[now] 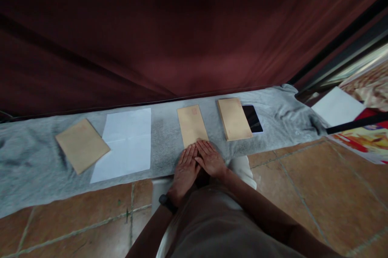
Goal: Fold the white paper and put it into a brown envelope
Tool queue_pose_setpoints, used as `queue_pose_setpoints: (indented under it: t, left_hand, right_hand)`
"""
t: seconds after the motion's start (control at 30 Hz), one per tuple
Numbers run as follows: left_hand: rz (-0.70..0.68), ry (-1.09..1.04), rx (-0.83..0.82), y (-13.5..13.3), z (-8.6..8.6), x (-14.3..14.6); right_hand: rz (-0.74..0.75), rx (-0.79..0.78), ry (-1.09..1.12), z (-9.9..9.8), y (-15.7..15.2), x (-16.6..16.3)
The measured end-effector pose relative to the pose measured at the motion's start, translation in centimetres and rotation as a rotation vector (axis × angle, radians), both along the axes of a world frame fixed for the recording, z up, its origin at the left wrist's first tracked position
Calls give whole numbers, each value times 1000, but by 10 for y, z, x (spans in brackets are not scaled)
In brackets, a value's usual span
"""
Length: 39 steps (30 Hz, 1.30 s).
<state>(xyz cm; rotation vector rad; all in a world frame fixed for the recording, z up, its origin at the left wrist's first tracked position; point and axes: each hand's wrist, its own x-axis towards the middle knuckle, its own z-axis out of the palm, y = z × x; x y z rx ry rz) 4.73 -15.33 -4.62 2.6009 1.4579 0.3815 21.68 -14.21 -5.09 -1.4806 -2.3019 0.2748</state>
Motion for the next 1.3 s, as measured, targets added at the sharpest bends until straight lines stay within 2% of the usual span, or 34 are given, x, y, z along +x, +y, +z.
queue_pose_setpoints:
  t: [0.3,0.6,0.83,0.97,1.07,1.17,1.3]
  left_hand:
    - [105,24,-1,-8,8,-16]
    - [265,-46,19,-6,11,-8]
    - [507,-320,-34,19,16,8]
    - [640,-549,-202,36,14,9]
    - [733,-855,-352,48,11,10]
    - [721,-1116,-422,52,18,15]
    - [552,-1171,-362,46,47,31]
  right_hand:
    - [-42,52,-69,-6,-13,20]
    - [-97,75,-67,-8,-18,24]
    - [-159,81,-32,-10,-19,15]
    - [-204,42,-42,-4,-18,8]
    - [-242,33,-44,2,-14,3]
    - [-250,44,-11,12,-9,0]
    - [-252,-1,99,32,3,0]
